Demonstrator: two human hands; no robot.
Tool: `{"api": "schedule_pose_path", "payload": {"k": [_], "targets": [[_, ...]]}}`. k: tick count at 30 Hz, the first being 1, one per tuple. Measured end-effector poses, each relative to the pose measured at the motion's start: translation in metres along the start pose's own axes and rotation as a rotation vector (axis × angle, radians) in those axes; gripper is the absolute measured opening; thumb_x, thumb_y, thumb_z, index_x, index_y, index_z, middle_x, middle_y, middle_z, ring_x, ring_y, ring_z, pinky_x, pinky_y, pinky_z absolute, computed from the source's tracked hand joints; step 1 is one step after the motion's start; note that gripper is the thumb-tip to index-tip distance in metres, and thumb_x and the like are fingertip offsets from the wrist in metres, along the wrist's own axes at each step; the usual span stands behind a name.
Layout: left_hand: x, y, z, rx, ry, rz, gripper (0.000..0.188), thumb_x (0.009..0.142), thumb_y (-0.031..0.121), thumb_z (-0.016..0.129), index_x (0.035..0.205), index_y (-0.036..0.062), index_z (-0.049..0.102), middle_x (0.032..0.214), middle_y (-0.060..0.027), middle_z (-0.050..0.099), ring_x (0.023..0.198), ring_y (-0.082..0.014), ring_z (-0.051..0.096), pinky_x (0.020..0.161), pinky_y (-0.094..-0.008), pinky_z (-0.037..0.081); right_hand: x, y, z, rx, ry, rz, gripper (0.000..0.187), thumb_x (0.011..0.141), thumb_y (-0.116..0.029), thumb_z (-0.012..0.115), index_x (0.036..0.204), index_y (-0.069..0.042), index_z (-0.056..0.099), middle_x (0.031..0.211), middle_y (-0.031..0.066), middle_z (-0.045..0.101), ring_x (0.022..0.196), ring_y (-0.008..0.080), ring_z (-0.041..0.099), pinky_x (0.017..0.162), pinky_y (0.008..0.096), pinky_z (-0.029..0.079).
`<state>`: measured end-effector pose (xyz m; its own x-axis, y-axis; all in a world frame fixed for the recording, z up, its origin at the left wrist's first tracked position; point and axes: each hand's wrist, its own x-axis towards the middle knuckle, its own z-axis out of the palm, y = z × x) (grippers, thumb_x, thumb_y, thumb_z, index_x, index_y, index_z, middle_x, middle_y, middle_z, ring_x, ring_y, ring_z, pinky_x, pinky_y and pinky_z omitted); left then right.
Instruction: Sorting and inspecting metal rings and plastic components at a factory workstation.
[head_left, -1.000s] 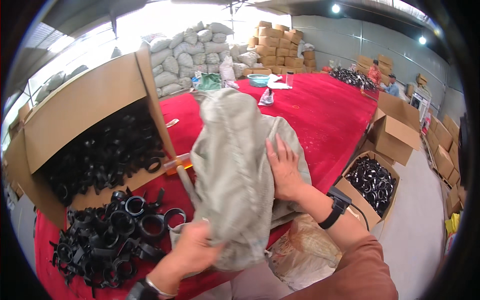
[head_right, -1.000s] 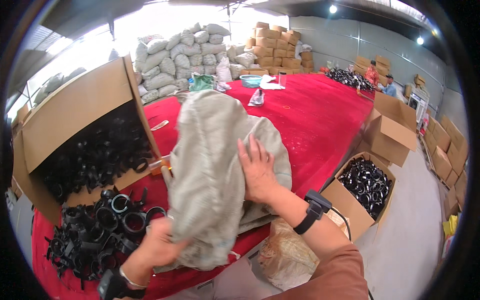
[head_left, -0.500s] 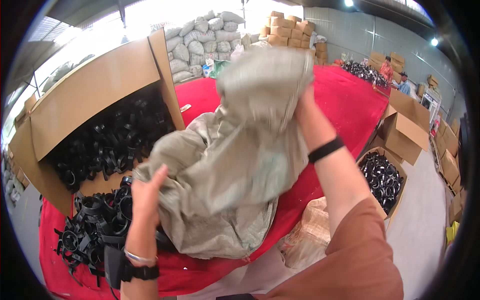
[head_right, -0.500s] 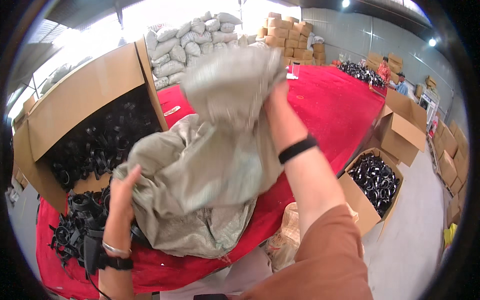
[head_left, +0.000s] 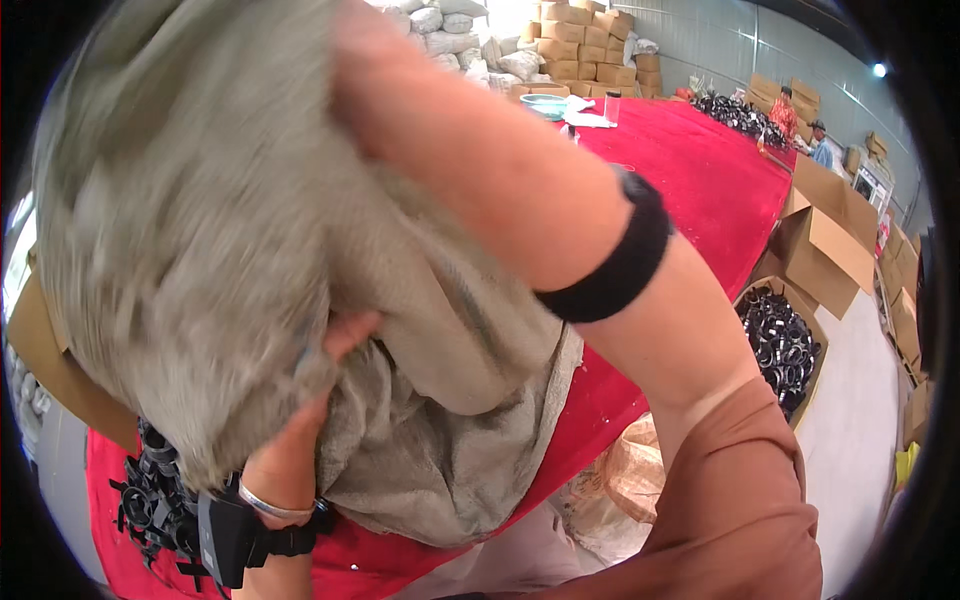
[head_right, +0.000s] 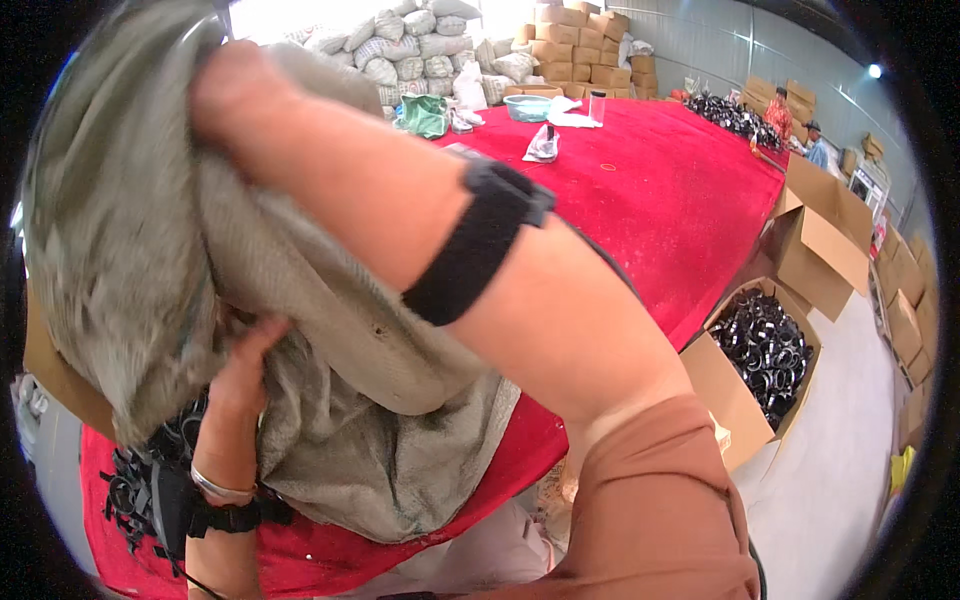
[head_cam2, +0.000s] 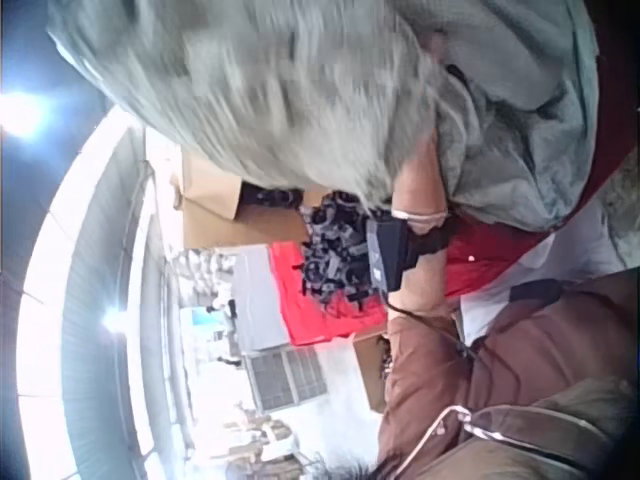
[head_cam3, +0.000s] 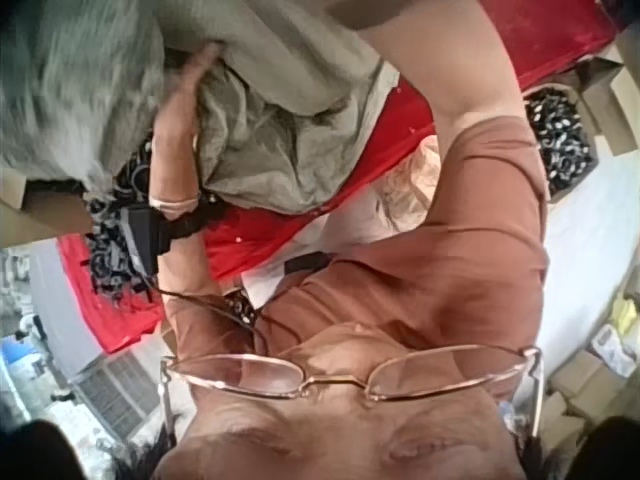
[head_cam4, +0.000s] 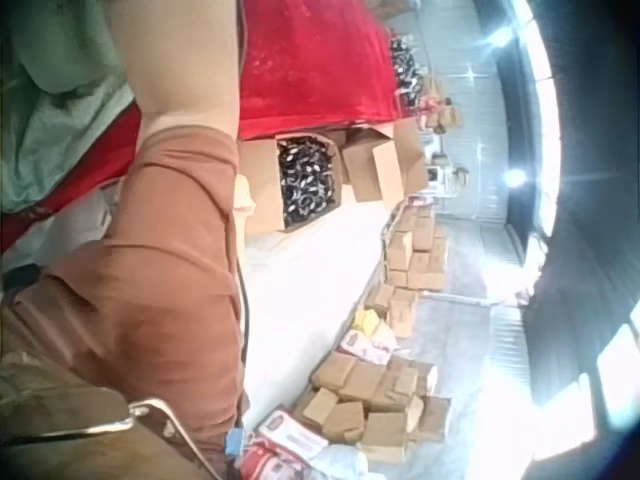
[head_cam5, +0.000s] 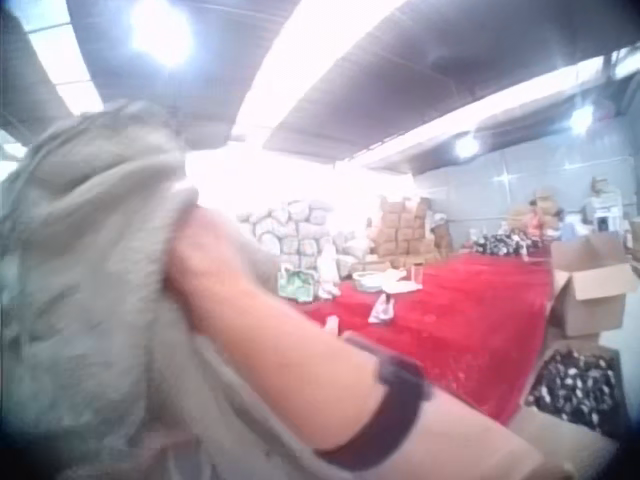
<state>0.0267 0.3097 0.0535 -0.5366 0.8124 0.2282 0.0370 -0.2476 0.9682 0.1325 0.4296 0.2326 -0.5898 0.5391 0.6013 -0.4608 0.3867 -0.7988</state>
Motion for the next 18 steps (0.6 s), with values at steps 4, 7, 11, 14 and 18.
{"api": "schedule_pose_path", "payload": {"k": [4, 7, 11, 14, 18], "targets": [[0.049, 0.005, 0.011, -0.270, 0.111, 0.046, 0.064, 0.076, 0.013, 0.071, 0.131, 0.0011, 0.040, 0.125, -0.0089, 0.052, 0.109, -0.0238, 0.053, 0.098, -0.0365, 0.040, -0.044, 0.001, -0.002, -0.528, -0.206, 0.175, 0.035, 0.074, -0.020, 0.063, 0.098, 0.005, 0.064, 0.099, 0.0199, 0.066, 0.088, 0.0282, 0.064, 0.072, 0.0359, 0.052], [0.052, 0.074, -0.014, -0.358, 0.220, 0.236, 0.058, 0.078, 0.015, 0.068, 0.129, 0.0015, 0.044, 0.125, -0.0084, 0.053, 0.110, -0.0241, 0.053, 0.098, -0.0368, 0.040, -0.048, -0.007, -0.024, -0.784, -0.280, -0.453, 0.074, 0.062, -0.035, 0.073, 0.111, 0.015, 0.050, 0.109, 0.0312, 0.056, 0.098, 0.0356, 0.058, 0.081, 0.0363, 0.049], [0.085, 0.087, 0.019, -0.490, 0.106, 0.265, 0.050, 0.081, 0.017, 0.065, 0.126, 0.0019, 0.049, 0.124, -0.0078, 0.054, 0.110, -0.0246, 0.052, 0.099, -0.0372, 0.040, -0.078, 0.058, -0.098, -1.078, 0.037, -0.184, 0.134, 0.046, -0.052, 0.084, 0.138, 0.014, 0.011, 0.141, 0.0349, 0.021, 0.132, 0.0401, 0.028, 0.107, 0.0386, 0.029], [0.097, 0.080, 0.047, -0.612, -0.105, 0.166, 0.042, 0.085, 0.023, 0.060, 0.121, 0.0026, 0.054, 0.121, -0.0102, 0.057, 0.114, -0.0266, 0.050, 0.101, -0.0379, 0.038, -0.072, 0.116, -0.110, -0.823, 0.062, -0.033, 0.141, 0.048, -0.048, 0.086, 0.140, 0.011, -0.003, 0.146, 0.0312, 0.011, 0.137, 0.0389, 0.015, 0.113, 0.0384, 0.018], [0.204, 0.014, -0.092, -0.385, 0.042, 0.103, 0.052, 0.088, 0.031, 0.054, 0.129, 0.0005, 0.046, 0.131, -0.0118, 0.048, 0.123, -0.0255, 0.043, 0.105, -0.0363, 0.033, -0.012, 0.165, -0.092, -0.851, 0.276, 0.143, 0.040, 0.070, -0.018, 0.066, 0.106, 0.000, 0.062, 0.103, 0.0256, 0.061, 0.097, 0.0387, 0.060, 0.082, 0.0427, 0.049]]}}
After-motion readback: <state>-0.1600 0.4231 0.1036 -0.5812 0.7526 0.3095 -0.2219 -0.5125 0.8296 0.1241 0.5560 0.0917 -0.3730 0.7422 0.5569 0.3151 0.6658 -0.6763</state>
